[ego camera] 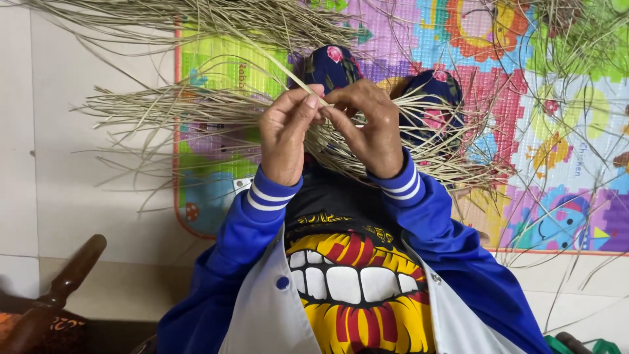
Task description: Weaving or braiding long straw fibers together by hand while sitting on the floor.
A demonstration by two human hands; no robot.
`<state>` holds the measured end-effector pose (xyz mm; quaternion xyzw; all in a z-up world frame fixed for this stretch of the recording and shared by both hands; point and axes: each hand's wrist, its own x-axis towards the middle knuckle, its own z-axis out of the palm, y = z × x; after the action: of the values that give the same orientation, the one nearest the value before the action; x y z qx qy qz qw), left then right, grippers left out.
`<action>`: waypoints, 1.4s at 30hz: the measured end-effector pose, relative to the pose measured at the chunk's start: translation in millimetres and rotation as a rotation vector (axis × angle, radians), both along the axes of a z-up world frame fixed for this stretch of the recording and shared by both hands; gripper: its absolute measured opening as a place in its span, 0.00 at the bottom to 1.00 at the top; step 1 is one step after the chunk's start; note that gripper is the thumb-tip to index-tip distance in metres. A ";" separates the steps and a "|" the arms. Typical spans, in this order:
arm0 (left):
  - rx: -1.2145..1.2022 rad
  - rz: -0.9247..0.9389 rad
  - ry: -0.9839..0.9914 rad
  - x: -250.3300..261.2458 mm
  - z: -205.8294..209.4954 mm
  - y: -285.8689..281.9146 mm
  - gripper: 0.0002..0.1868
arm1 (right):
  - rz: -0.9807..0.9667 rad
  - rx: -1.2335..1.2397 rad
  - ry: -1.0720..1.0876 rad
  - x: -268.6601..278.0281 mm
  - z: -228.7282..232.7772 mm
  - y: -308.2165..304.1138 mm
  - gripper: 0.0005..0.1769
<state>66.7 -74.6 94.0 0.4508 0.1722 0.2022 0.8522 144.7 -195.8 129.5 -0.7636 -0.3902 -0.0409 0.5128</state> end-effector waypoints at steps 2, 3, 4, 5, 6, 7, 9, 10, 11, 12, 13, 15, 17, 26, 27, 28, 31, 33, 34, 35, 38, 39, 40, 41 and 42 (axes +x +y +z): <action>0.011 0.011 -0.011 1.2 2.3 0.1 0.14 | 0.027 0.039 0.102 -1.5 4.5 -1.8 0.06; 0.019 0.026 -0.019 0.7 3.4 0.1 0.13 | 0.057 0.076 0.206 -3.0 6.7 -2.6 0.02; 0.020 0.026 -0.018 0.8 3.5 0.7 0.13 | 0.057 0.076 0.207 -3.0 4.2 -4.3 0.02; 0.017 0.032 -0.028 0.7 3.5 1.0 0.12 | 0.083 0.093 0.299 -3.1 1.9 -6.4 0.02; 0.014 0.037 -0.037 0.7 3.4 1.2 0.11 | 0.110 0.110 0.392 -3.1 -0.6 -8.4 0.02; 0.012 0.035 -0.034 -0.1 4.5 2.0 0.11 | 0.108 0.108 0.394 -2.6 0.3 -8.3 0.02; 0.025 0.027 -0.040 -0.7 6.4 2.9 0.12 | 0.157 0.155 0.551 -0.7 2.0 -8.5 0.04; 0.023 0.023 -0.039 -1.1 8.8 3.5 0.12 | 0.153 0.154 0.551 -2.1 5.1 -9.5 0.04; 0.026 0.029 -0.043 -1.5 11.3 4.5 0.12 | 0.169 0.174 0.617 -3.4 8.1 -10.1 0.05; 0.028 0.034 -0.048 -2.0 13.9 5.6 0.12 | 0.185 0.194 0.683 -4.8 11.3 -10.7 0.05; 0.028 0.033 -0.048 -2.2 13.8 5.3 0.12 | 0.183 0.195 0.683 -5.2 11.6 -11.6 0.05; 0.015 0.038 -0.047 -2.9 13.4 5.2 0.11 | 0.154 0.209 0.830 -6.1 12.1 -12.9 0.06; 0.019 0.036 -0.044 -3.7 16.2 5.9 0.11 | 0.147 0.222 0.870 -5.5 10.4 -13.5 0.06; 0.000 0.063 -0.052 -3.9 8.1 22.8 0.09 | 0.203 0.166 0.926 2.3 12.6 -22.5 0.06; 0.001 0.078 -0.065 -3.5 9.2 27.1 0.08 | 0.220 0.147 0.929 4.1 12.6 -25.1 0.07; 0.001 0.077 -0.064 -4.1 11.8 29.2 0.08 | 0.219 0.147 0.929 5.4 12.1 -28.5 0.07; -0.020 0.101 -0.056 -5.8 16.5 34.4 0.08 | 0.262 0.106 0.915 9.3 11.1 -36.2 0.06; -0.033 0.115 -0.048 -6.3 14.6 35.8 0.09 | 0.282 0.073 0.904 12.8 10.7 -38.6 0.05; -0.033 0.113 -0.047 -6.7 14.1 36.4 0.09 | 0.281 0.075 0.904 14.0 13.2 -40.4 0.05; -0.038 0.121 -0.050 -7.0 13.6 37.1 0.08 | 0.290 0.056 0.900 15.4 15.9 -42.1 0.05; -0.045 0.130 -0.054 -8.2 12.8 38.0 0.08 | 0.275 0.039 0.914 17.6 19.3 -49.6 0.06; -0.047 0.134 -0.055 -8.9 12.7 38.9 0.09 | 0.254 0.041 0.933 18.2 19.5 -51.7 0.06; -0.045 0.136 -0.057 -9.3 18.3 37.8 0.09 | 0.257 0.042 0.931 20.1 17.3 -53.5 0.06; -0.045 0.135 -0.058 -10.0 23.9 36.7 0.09 | 0.261 0.032 0.913 21.8 15.1 -55.2 0.06; -0.045 0.135 -0.059 -10.5 29.3 35.4 0.08 | 0.266 0.022 0.896 23.7 12.7 -57.1 0.06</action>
<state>56.2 -39.2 123.3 0.4125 0.1814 0.2686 0.8513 168.4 -252.9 142.2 -0.6437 -0.2244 0.3548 0.6398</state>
